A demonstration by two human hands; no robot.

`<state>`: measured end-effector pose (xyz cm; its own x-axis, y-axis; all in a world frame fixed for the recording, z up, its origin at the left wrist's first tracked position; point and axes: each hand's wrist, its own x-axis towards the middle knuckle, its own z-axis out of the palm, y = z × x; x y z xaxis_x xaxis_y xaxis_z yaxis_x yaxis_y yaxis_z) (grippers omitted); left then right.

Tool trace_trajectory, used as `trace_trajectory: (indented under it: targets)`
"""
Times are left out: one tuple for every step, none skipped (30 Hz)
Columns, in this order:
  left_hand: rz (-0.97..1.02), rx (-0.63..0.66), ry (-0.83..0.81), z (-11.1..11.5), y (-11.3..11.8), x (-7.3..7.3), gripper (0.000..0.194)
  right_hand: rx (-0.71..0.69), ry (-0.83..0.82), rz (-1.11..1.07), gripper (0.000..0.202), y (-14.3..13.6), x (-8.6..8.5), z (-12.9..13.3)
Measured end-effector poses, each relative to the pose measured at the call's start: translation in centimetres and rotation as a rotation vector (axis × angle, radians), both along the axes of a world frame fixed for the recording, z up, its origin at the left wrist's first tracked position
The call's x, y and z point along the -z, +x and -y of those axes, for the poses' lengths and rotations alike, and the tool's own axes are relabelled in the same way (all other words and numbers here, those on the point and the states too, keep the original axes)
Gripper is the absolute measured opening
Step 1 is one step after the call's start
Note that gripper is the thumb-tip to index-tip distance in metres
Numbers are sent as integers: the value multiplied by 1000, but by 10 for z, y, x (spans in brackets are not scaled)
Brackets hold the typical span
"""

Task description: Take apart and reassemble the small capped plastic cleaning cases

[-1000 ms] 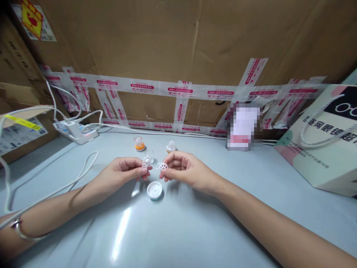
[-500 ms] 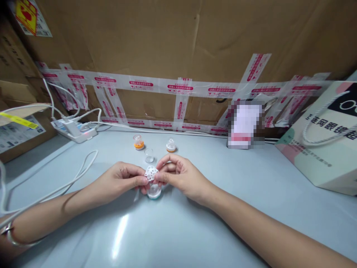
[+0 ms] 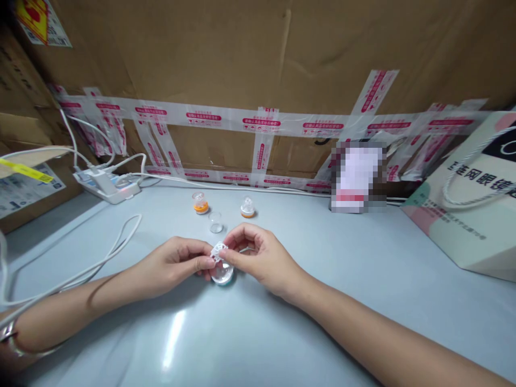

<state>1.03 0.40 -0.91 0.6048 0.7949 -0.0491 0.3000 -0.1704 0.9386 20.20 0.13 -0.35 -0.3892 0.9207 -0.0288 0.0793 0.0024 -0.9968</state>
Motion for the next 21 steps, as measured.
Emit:
trace_trajectory:
  targets:
    - [-11, 2, 17, 0, 0, 0, 22, 7, -3, -1, 19, 0, 0, 0]
    - [-23, 4, 36, 1, 0, 1, 22, 13, -12, -12, 19, -1, 0, 1]
    - [-35, 5, 57, 1, -1, 1, 23, 19, -25, -28, 21, -1, 1, 1]
    - [-49, 9, 79, 1, -1, 1, 23, 27, -38, -46, 23, -2, 1, 1]
    - [-64, 14, 101, 2, -1, 1, 24, 37, -49, -65, 24, -2, 1, 1]
    - [-79, 19, 121, 3, 0, 0, 24, 48, -58, -80, 26, -3, 1, 2]
    - [-93, 24, 140, 4, 0, 0, 24, 59, -64, -91, 26, -3, 1, 2]
    - [-105, 27, 159, 5, 0, -2, 25, 68, -67, -100, 26, -3, 1, 2]
    - [-114, 28, 177, 6, 0, -3, 25, 72, -64, -106, 25, -3, 1, 3]
    - [-119, 29, 195, 7, 0, -5, 25, 74, -60, -110, 23, -4, 1, 3]
    - [-124, 30, 215, 8, 0, -6, 25, 74, -58, -112, 22, -4, 1, 4]
    - [-127, 31, 233, 9, 0, -8, 25, 71, -62, -108, 22, -4, 1, 4]
    - [-128, 30, 250, 9, 0, -9, 24, 69, -70, -103, 22, -4, 1, 5]
    - [-129, 26, 264, 10, 0, -10, 24, 71, -82, -98, 22, -4, 1, 5]
    - [-129, 19, 275, 10, 0, -10, 24, 79, -92, -95, 22, -4, 1, 5]
    - [-129, 5, 283, 10, 1, -10, 23, 91, -96, -97, 21, -4, 2, 6]
    - [-128, -10, 292, 10, 1, -10, 22, 101, -93, -102, 21, -4, 2, 6]
    - [-124, -26, 301, 10, 1, -10, 21, 109, -89, -111, 20, -5, 2, 7]
    - [-119, -41, 313, 10, 1, -9, 20, 115, -87, -123, 20, -5, 2, 7]
    - [-112, -54, 326, 10, 2, -8, 18, 118, -89, -136, 20, -5, 3, 8]
    - [-104, -67, 341, 10, 2, -7, 16, 121, -96, -151, 20, -6, 3, 8]
